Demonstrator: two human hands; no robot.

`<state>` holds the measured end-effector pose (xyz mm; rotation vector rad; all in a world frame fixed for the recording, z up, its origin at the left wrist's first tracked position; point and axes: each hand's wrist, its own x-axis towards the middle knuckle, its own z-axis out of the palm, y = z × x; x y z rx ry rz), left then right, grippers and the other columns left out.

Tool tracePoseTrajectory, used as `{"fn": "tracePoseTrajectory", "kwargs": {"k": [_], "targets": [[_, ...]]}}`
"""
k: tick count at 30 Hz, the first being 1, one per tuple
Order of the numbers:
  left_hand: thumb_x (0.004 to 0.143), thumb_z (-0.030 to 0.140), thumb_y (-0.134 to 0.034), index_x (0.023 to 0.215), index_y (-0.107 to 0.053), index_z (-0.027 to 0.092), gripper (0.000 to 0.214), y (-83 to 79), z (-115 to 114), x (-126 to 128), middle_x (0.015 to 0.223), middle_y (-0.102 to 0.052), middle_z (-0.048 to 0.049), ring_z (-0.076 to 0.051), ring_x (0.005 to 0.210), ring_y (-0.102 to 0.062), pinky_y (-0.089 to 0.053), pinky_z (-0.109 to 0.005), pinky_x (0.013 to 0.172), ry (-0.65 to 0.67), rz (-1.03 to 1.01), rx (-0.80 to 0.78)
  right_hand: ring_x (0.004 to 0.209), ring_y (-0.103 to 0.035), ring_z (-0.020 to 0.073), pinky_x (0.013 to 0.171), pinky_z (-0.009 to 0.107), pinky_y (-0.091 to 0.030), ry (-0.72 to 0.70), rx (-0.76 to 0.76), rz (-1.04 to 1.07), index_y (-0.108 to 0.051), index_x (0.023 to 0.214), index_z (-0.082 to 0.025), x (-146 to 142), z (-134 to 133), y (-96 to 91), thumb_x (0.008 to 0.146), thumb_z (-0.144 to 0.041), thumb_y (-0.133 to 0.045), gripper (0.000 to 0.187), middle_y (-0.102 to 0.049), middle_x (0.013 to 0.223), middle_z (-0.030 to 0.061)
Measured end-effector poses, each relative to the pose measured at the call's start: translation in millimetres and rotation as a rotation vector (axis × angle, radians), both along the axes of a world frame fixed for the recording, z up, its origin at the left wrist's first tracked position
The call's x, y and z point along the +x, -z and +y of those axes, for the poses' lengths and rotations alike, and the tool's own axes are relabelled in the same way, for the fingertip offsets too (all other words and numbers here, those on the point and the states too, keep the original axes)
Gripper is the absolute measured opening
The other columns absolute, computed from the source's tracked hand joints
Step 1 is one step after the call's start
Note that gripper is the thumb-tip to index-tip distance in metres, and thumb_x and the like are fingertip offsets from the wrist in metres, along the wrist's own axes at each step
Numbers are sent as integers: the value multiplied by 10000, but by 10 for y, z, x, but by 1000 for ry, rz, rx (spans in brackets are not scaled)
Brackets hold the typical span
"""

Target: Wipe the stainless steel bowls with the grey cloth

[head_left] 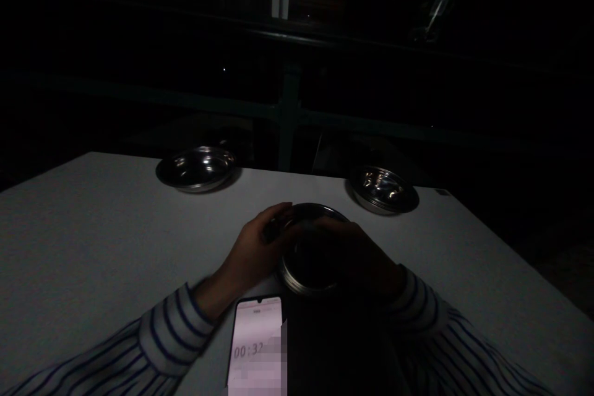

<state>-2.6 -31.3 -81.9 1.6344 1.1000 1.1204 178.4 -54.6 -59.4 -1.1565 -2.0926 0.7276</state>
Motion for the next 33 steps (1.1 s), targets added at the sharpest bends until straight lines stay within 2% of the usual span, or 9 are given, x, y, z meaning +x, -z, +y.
{"fn": "tracePoseTrajectory", "kwargs": {"k": [6, 11, 15, 19, 21, 23, 27, 30, 33], "targets": [[671, 174, -650, 1003, -645, 223, 336, -14, 5, -29, 892, -632, -40, -180, 842, -586, -462, -357, 787, 100, 64, 93, 889, -611, 176, 767, 331, -474, 4, 131, -145, -583, 999, -190, -59, -46, 9, 864, -281, -492, 186, -653, 968, 56], [705, 226, -634, 743, -682, 215, 62, -62, 44, -61, 850, -622, -42, -178, 831, -581, -461, -335, 774, 105, 58, 201, 954, -579, 201, 825, 380, -456, -20, 143, -155, -554, 1056, -171, -11, -22, 34, 811, -321, -572, 288, -629, 1021, 84], [748, 290, -593, 777, -660, 199, 116, -96, 48, -57, 837, -649, -38, -181, 824, -595, -457, -342, 798, 36, -28, 127, 972, -568, 180, 844, 357, -445, -152, 5, -75, -538, 1108, -175, 91, 16, 21, 846, -289, -516, 287, -615, 1066, 77], [689, 218, -644, 914, -632, 203, 226, -100, 40, -54, 875, -670, -29, -189, 851, -607, -474, -337, 778, 138, -12, 7, 771, -579, 150, 678, 297, -460, -47, -56, 32, -566, 917, -173, 123, 39, 10, 832, -247, -517, 123, -629, 881, 38], [641, 149, -665, 974, -619, 205, 341, -98, 40, -52, 923, -680, -33, -194, 888, -609, -474, -341, 798, 216, 1, -32, 739, -559, 141, 650, 283, -447, -8, -50, 88, -545, 865, -175, 115, 40, 5, 826, -262, -524, 98, -612, 847, 26], [652, 139, -647, 942, -629, 193, 296, -100, 40, -49, 905, -690, -40, -195, 870, -619, -479, -346, 791, 228, -1, -63, 700, -533, 133, 613, 269, -433, 28, -58, 98, -521, 843, -173, 100, 33, -5, 812, -288, -544, 121, -592, 809, 17], [675, 188, -634, 883, -640, 188, 208, -122, 35, -40, 844, -697, -37, -195, 826, -628, -487, -339, 760, 183, 8, -59, 669, -530, 128, 563, 246, -425, 50, -73, 50, -513, 892, -174, 60, 1, -49, 812, -330, -551, 179, -588, 788, 12], [647, 223, -659, 894, -629, 182, 252, -143, 52, -45, 815, -687, -26, -179, 787, -621, -481, -318, 741, 77, 21, -16, 909, -573, 152, 746, 278, -457, -21, 106, 42, -500, 1094, -187, 50, -4, -70, 854, -283, -500, 259, -611, 1041, 56], [685, 349, -621, 839, -614, 164, 241, -118, 114, -80, 736, -657, -17, -163, 703, -601, -464, -296, 680, -109, 32, 22, 985, -559, 168, 825, 318, -427, -6, 304, -186, -508, 1146, -202, 88, 19, -51, 885, -221, -438, 271, -608, 1117, 59]]}}
